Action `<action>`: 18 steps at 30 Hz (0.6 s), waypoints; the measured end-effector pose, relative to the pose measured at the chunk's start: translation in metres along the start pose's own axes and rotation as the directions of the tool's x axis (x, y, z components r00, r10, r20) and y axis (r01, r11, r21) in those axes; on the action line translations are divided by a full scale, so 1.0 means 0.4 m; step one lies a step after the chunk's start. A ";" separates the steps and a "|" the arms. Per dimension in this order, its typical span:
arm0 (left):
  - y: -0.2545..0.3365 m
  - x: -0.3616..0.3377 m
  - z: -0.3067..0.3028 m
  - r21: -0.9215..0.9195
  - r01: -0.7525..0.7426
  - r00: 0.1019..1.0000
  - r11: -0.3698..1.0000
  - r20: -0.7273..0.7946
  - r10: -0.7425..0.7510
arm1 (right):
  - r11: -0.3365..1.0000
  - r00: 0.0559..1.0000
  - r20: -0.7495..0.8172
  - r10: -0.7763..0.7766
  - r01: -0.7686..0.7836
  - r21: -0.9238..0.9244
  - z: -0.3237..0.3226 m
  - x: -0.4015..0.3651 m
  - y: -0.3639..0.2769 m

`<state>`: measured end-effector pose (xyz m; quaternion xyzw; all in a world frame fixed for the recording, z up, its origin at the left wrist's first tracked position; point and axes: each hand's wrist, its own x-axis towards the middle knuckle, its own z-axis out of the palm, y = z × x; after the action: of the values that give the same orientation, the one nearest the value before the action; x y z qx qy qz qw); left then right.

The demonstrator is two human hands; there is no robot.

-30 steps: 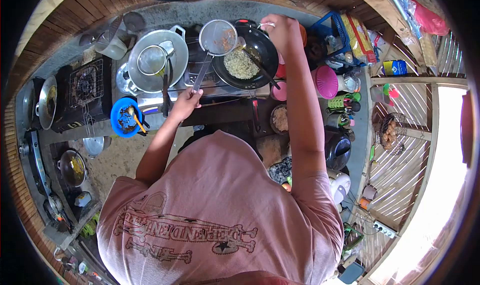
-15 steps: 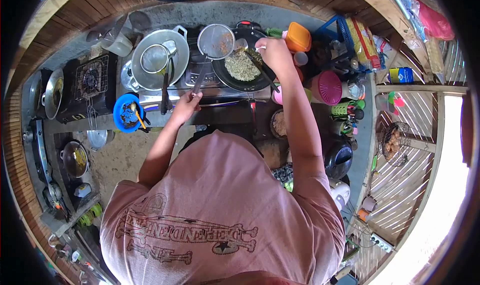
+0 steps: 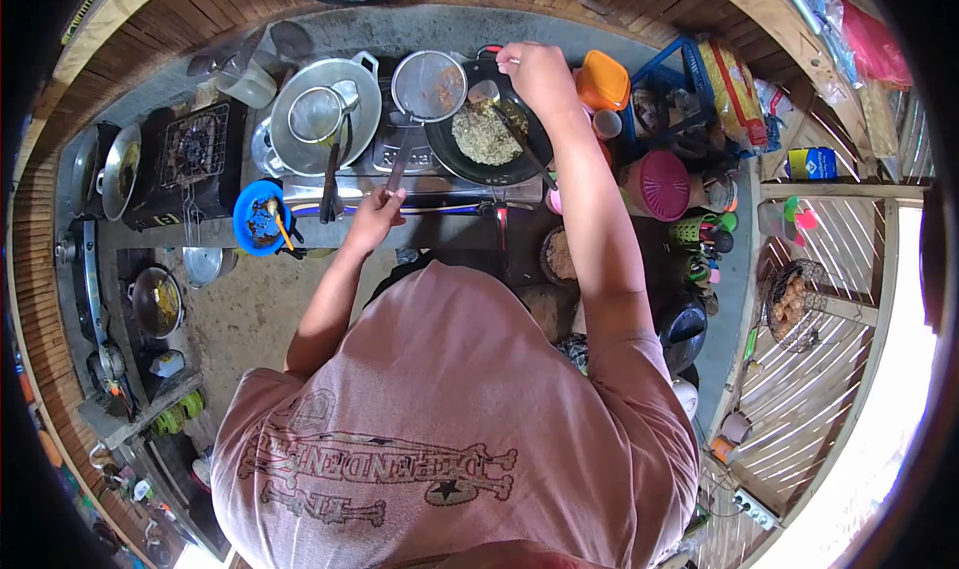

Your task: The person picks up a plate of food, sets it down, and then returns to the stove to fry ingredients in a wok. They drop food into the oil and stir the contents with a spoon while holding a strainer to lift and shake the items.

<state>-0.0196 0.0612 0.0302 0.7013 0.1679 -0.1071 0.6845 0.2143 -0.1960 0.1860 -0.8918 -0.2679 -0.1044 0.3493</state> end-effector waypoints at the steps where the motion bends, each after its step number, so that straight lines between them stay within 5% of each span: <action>1: 0.004 -0.005 0.001 0.001 0.002 1.000 1.000 -0.002 -0.002 | 1.000 1.000 0.001 0.000 0.000 0.003 -0.005 -0.003 -0.005; 18: 0.026 -0.023 0.012 0.075 0.038 0.999 0.996 0.003 -0.038 | 0.992 0.987 0.156 -0.025 0.044 -0.120 0.012 -0.061 0.034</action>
<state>-0.0236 0.0554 0.0431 0.7230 0.1757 -0.1279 0.6558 0.2014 -0.2112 0.1655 -0.9122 -0.3028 -0.0573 0.2701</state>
